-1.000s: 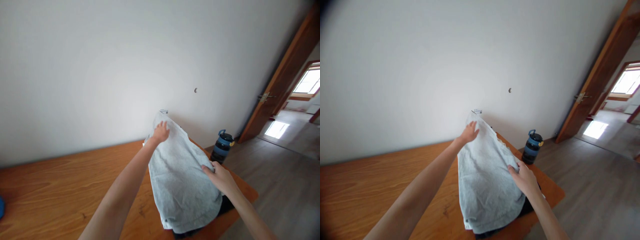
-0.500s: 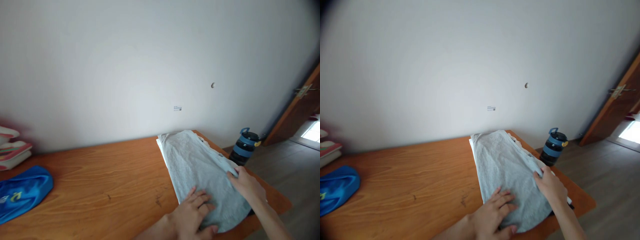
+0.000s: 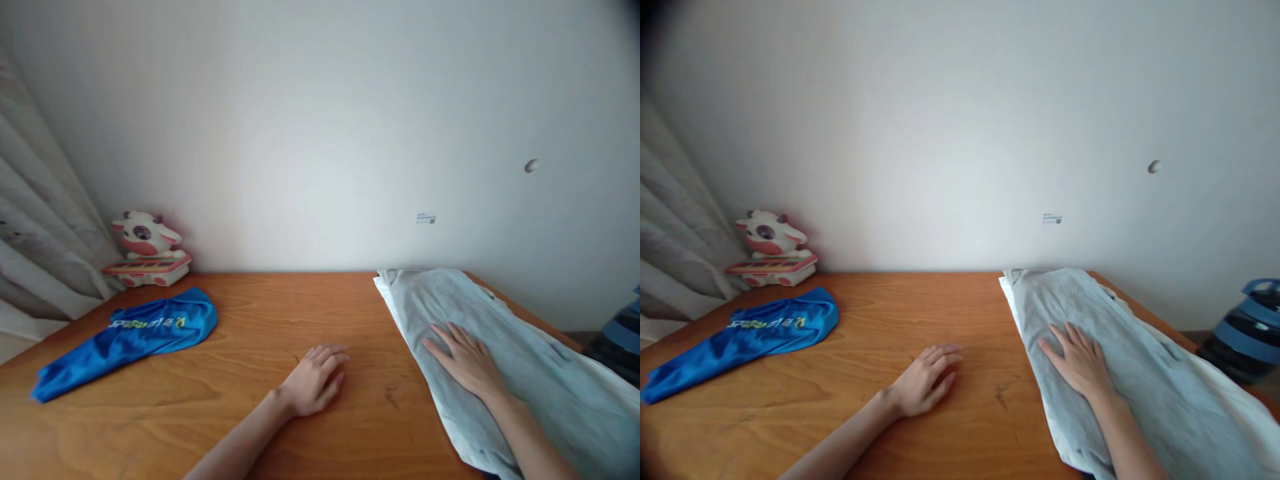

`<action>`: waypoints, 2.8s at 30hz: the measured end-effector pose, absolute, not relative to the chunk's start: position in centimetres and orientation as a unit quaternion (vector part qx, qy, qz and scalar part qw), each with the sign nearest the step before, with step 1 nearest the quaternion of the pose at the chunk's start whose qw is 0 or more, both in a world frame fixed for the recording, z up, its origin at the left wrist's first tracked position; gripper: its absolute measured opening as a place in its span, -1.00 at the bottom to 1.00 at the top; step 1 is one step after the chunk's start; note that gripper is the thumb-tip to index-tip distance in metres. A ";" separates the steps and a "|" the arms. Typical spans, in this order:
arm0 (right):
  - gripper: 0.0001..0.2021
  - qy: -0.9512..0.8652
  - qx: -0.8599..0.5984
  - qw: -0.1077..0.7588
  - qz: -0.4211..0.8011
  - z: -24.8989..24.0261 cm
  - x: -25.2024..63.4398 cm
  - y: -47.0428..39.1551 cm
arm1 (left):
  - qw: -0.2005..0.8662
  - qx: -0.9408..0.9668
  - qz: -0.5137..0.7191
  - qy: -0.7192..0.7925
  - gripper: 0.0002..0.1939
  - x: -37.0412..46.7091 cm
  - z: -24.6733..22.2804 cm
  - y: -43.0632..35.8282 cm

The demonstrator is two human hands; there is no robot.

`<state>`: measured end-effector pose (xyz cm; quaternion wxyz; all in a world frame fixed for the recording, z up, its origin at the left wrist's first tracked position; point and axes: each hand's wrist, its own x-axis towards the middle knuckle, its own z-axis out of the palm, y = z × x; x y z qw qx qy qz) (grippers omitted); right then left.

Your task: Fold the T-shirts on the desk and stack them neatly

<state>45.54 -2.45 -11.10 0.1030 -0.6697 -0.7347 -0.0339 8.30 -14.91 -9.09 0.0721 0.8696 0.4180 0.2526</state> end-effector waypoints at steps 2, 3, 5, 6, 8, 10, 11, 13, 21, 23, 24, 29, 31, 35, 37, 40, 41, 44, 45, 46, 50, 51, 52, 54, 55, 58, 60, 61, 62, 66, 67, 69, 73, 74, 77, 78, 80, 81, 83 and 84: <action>-0.28 -0.728 -0.679 0.096 -0.012 -12.4 46.3 -1.8 | 0.059 0.858 0.249 0.445 -0.64 5.0 -9.1 -15.3; -0.28 -0.732 -0.674 0.098 -0.011 -12.8 46.8 -1.5 | 0.055 0.853 0.247 0.456 -0.64 3.5 -9.1 -15.6; -0.31 -0.732 -0.675 0.095 -0.010 -13.0 47.0 -1.1 | 0.053 0.832 0.256 0.490 -0.66 1.3 -9.0 -15.9; -0.35 -0.722 -0.686 0.092 -0.014 -12.9 46.5 -1.0 | 0.055 0.814 0.267 0.513 -0.67 0.5 -9.1 -16.0; -0.45 -0.701 -0.705 0.099 -0.043 -12.6 43.9 -1.4 | 0.064 0.777 0.289 0.556 -0.68 -0.4 -9.1 -16.2; -0.54 -0.719 -0.674 0.142 -0.091 -12.5 39.4 -2.3 | 0.076 0.759 0.296 0.575 -0.68 -0.6 -9.2 -16.3; -0.57 -0.751 -0.627 0.177 -0.108 -12.6 36.6 -3.0 | 0.082 0.760 0.292 0.574 -0.67 -0.6 -9.2 -16.3; -0.61 -0.814 -0.515 0.255 -0.087 -13.0 31.0 -4.3 | 0.089 0.767 0.284 0.568 -0.66 -0.7 -9.2 -16.5; -0.75 -0.828 -0.372 0.412 0.081 -13.7 21.2 -6.3 | 0.072 0.737 0.291 0.606 -0.67 -2.1 -9.5 -16.6; -0.72 -0.800 -0.378 0.440 0.151 -13.9 22.1 -6.1 | 0.048 0.730 0.271 0.626 -0.68 -2.7 -9.4 -16.2; -0.69 -0.781 -0.392 0.449 0.186 -14.1 22.7 -5.9 | 0.030 0.718 0.258 0.645 -0.67 -3.1 -9.3 -16.0; -0.53 -0.707 -0.470 0.449 0.278 -15.3 24.4 -5.1 | -0.113 0.506 0.185 0.835 -0.52 -7.5 -9.1 -15.7; -0.52 -0.706 -0.471 0.448 0.282 -15.3 24.3 -5.1 | -0.151 0.401 0.154 0.890 -0.42 -9.7 -9.3 -16.1; -0.57 -0.717 -0.452 0.455 0.274 -14.6 23.6 -5.6 | -0.101 0.311 0.105 0.939 -0.41 -11.9 -9.9 -16.9; -0.59 -0.718 -0.448 0.460 0.269 -14.3 23.5 -5.7 | -0.098 0.339 0.097 0.931 -0.41 -11.6 -10.0 -16.8; -0.59 -0.716 -0.450 0.464 0.263 -14.3 23.6 -5.7 | -0.113 0.410 0.108 0.899 -0.46 -10.0 -9.8 -16.3; -0.59 -0.717 -0.451 0.464 0.261 -14.3 23.7 -5.7 | -0.107 0.437 0.116 0.885 -0.49 -9.2 -9.7 -16.1; -0.60 -0.719 -0.449 0.465 0.256 -14.3 23.6 -5.8 | -0.062 0.560 0.151 0.813 -0.55 -6.7 -9.2 -16.1; -0.61 -0.720 -0.447 0.466 0.254 -14.3 23.5 -5.8 | -0.039 0.617 0.167 0.768 -0.55 -5.7 -9.1 -16.3; -0.63 -0.721 -0.445 0.468 0.251 -14.3 23.4 -5.9 | -0.011 0.680 0.182 0.710 -0.55 -4.7 -8.8 -16.5; -0.65 -0.745 -0.420 0.474 0.208 -13.9 23.3 -6.1 | 0.085 0.867 0.224 0.437 -0.50 -0.9 -7.8 -17.5; -0.64 -0.757 -0.415 0.471 0.183 -13.8 23.4 -6.2 | 0.089 0.881 0.234 0.402 -0.50 -0.2 -7.5 -17.7; -0.62 -0.770 -0.412 0.462 0.154 -13.8 23.4 -6.3 | 0.083 0.884 0.245 0.390 -0.52 0.3 -7.2 -17.9; -0.56 -0.791 -0.429 0.426 0.092 -13.8 23.5 -6.5 | 0.053 0.867 0.260 0.422 -0.59 0.7 -6.9 -17.9; -0.54 -0.798 -0.446 0.401 0.065 -13.9 23.6 -6.6 | 0.035 0.849 0.265 0.455 -0.62 0.6 -6.9 -17.9; -0.52 -0.812 -0.482 0.329 0.010 -14.0 23.9 -6.8 | -0.013 0.771 0.269 0.577 -0.59 -0.7 -7.4 -17.4; -0.54 -0.827 -0.478 0.296 -0.002 -14.0 24.0 -6.9 | -0.026 0.719 0.258 0.644 -0.50 -1.7 -8.1 -16.9; -0.56 -0.833 -0.476 0.284 -0.005 -14.0 24.1 -6.9 | -0.029 0.699 0.247 0.671 -0.47 -2.2 -8.4 -16.8; -0.57 -0.836 -0.475 0.275 -0.009 -14.0 24.2 -6.9 | -0.029 0.682 0.233 0.693 -0.46 -2.4 -8.7 -16.6; -0.60 -0.842 -0.470 0.262 -0.018 -14.1 24.3 -6.8 | -0.037 0.648 0.184 0.738 -0.46 -2.3 -9.2 -16.4; -0.60 -0.846 -0.465 0.262 -0.019 -14.0 24.3 -6.8 | -0.041 0.650 0.178 0.738 -0.47 -2.0 -9.0 -16.5; -0.62 -0.848 -0.459 0.262 -0.033 -13.6 24.6 -6.6 | -0.051 0.655 0.172 0.735 -0.49 -1.5 -8.6 -16.6; -0.69 -0.803 -0.516 0.277 -0.115 -11.9 26.0 -6.1 | -0.058 0.656 0.165 0.734 -0.54 -0.7 -7.4 -17.0; -0.70 -0.789 -0.530 0.285 -0.127 -11.5 26.4 -5.9 | -0.048 0.667 0.173 0.723 -0.57 -0.6 -7.3 -17.1; -0.71 -0.785 -0.525 0.314 -0.098 -11.1 26.8 -5.7 | 0.009 0.745 0.211 0.632 -0.63 -0.4 -7.1 -17.6; -0.69 -0.791 -0.515 0.321 -0.077 -11.3 26.7 -5.8 | 0.025 0.774 0.219 0.594 -0.62 -0.3 -7.1 -17.7; -0.67 -0.804 -0.497 0.322 -0.046 -11.6 26.0 -6.3 | 0.032 0.811 0.228 0.538 -0.62 -0.2 -7.1 -17.9; -0.66 -0.809 -0.495 0.315 -0.041 -11.8 25.6 -6.6 | 0.026 0.817 0.235 0.526 -0.64 -0.2 -7.2 -17.9; -0.63 -0.815 -0.499 0.291 -0.043 -12.0 24.7 -7.3 | 0.010 0.804 0.255 0.537 -0.70 -0.3 -7.3 -17.8; -0.62 -0.818 -0.501 0.280 -0.043 -12.0 24.4 -7.7 | 0.004 0.790 0.267 0.552 -0.75 -0.4 -7.5 -17.7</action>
